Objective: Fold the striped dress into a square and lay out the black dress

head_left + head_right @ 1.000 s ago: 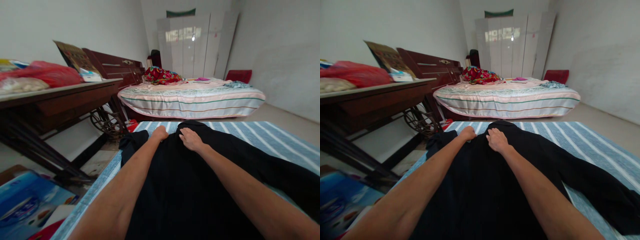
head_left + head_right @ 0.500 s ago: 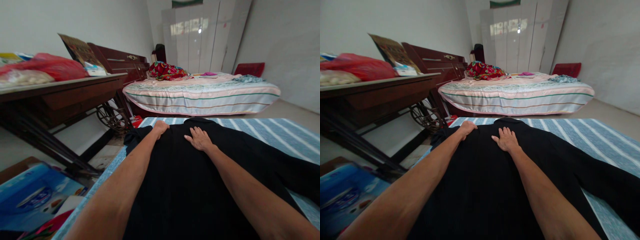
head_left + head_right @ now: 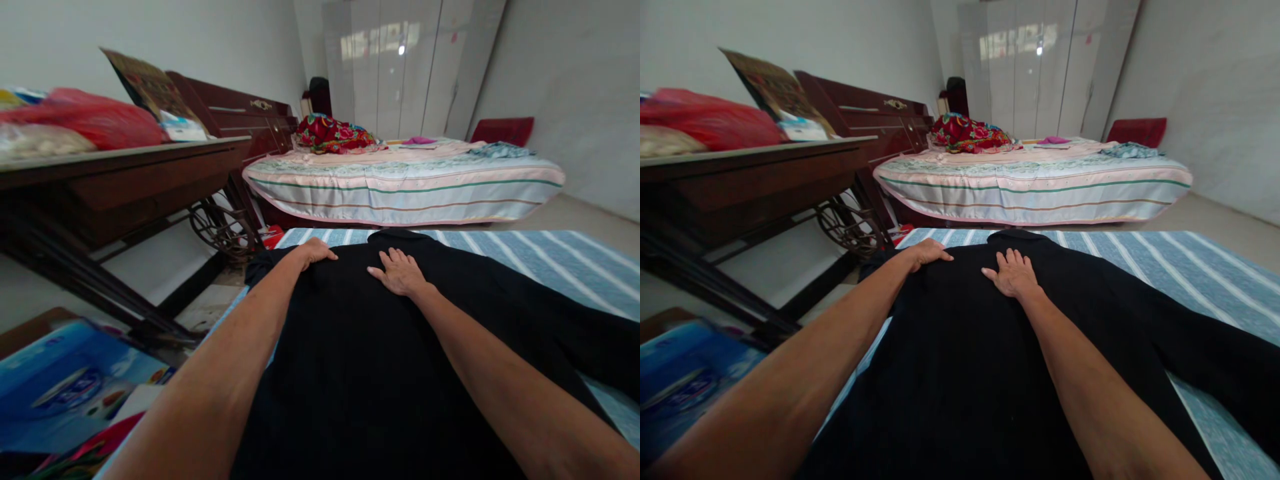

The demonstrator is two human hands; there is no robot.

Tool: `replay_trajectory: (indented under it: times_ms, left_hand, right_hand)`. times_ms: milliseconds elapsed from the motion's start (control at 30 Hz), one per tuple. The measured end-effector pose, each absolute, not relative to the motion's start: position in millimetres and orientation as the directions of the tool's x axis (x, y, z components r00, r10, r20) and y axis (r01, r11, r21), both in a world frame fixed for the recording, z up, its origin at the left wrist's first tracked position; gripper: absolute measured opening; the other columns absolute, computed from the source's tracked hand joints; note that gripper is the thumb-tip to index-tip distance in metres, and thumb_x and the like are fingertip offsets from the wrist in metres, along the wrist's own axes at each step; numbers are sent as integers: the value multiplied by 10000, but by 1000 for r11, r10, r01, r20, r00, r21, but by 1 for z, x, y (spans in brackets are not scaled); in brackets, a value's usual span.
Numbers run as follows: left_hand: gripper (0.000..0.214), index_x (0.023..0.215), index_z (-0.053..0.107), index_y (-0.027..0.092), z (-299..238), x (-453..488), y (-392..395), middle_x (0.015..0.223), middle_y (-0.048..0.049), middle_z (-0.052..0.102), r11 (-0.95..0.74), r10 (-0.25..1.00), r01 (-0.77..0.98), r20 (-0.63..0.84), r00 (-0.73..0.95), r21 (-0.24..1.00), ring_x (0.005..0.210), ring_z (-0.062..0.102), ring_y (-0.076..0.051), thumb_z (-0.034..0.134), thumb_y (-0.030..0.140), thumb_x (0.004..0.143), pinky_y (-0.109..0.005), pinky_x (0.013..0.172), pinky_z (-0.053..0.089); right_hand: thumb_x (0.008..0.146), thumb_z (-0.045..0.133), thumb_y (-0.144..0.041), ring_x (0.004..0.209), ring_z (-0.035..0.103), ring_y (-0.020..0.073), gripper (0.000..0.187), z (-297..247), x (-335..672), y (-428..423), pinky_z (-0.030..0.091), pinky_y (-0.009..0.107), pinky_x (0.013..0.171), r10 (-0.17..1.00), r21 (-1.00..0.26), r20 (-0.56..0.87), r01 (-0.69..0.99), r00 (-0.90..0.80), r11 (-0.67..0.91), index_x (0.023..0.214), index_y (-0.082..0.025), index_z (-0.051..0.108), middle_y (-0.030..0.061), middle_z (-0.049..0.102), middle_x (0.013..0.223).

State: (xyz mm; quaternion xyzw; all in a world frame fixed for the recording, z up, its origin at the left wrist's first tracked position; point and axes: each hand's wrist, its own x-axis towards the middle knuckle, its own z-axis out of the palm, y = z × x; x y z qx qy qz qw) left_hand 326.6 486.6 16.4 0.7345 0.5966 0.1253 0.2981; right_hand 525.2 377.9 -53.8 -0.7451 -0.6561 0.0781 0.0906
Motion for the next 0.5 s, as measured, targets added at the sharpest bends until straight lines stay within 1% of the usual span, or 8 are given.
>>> replay_trajectory:
  times_ms: [100, 167, 233, 267, 333, 400, 433, 500]
  left_hand:
    - [184, 810, 640, 151, 17, 326, 482, 724, -36, 684, -148, 934, 794, -181, 308, 589, 637, 642, -159, 690, 211, 643, -249, 594, 506]
    - [154, 792, 634, 155, 18, 326, 480, 700, -22, 675, -186, 922, 801, -181, 342, 569, 617, 636, -157, 673, 195, 649, -249, 578, 501]
    - [165, 789, 628, 162, 20, 326, 481, 696, -7, 665, -235, 918, 814, -155, 366, 531, 641, 636, -163, 680, 189, 634, -250, 587, 497]
    - [182, 783, 626, 167, 22, 327, 482, 710, -3, 663, -266, 918, 822, -129, 376, 504, 685, 639, -170, 693, 187, 614, -251, 614, 496]
    - [231, 757, 627, 178, 28, 328, 485, 777, -4, 665, -332, 916, 834, -59, 396, 440, 841, 630, -199, 731, 175, 551, -254, 712, 485]
    - [277, 733, 633, 186, 32, 329, 486, 863, -17, 663, -391, 909, 839, 18, 416, 378, 1015, 573, -241, 764, 168, 489, -262, 820, 447]
    - [291, 736, 640, 190, 34, 329, 485, 895, -23, 660, -417, 903, 839, 52, 428, 350, 1068, 542, -257, 776, 188, 478, -267, 853, 427]
    - [284, 769, 659, 199, 34, 327, 482, 901, -25, 659, -440, 894, 829, 77, 442, 344, 1054, 544, -252, 773, 297, 528, -258, 842, 420]
  right_hand:
    - [853, 142, -703, 1379, 134, 292, 801, -53, 525, 377, 122, 445, 1082, 992, -235, 2, 964, 124, -120, 1442, -171, 251, 138, 188, 1509]
    - [852, 145, -704, 1378, 136, 295, 804, -53, 525, 377, 126, 446, 1080, 992, -232, 6, 965, 125, -120, 1441, -168, 254, 144, 190, 1508]
    - [852, 153, -705, 1378, 136, 297, 804, -53, 525, 377, 130, 448, 1079, 992, -229, 2, 966, 128, -124, 1441, -167, 256, 148, 192, 1507]
    - [852, 155, -704, 1378, 136, 297, 802, -53, 525, 377, 131, 448, 1080, 992, -228, -3, 965, 130, -127, 1441, -168, 256, 146, 191, 1507]
    - [853, 151, -704, 1379, 133, 296, 799, -52, 525, 377, 129, 448, 1081, 991, -228, -11, 965, 130, -129, 1443, -175, 251, 136, 188, 1510]
    - [854, 142, -702, 1380, 129, 293, 795, -52, 525, 377, 124, 449, 1082, 992, -227, -15, 966, 128, -128, 1445, -180, 246, 129, 183, 1512]
    - [855, 140, -700, 1381, 126, 290, 792, -52, 525, 377, 121, 449, 1083, 992, -226, -16, 966, 128, -128, 1445, -181, 244, 128, 181, 1513]
    - [858, 142, -696, 1383, 119, 285, 789, -51, 525, 377, 117, 448, 1085, 991, -225, -22, 965, 131, -132, 1447, -180, 240, 129, 174, 1515]
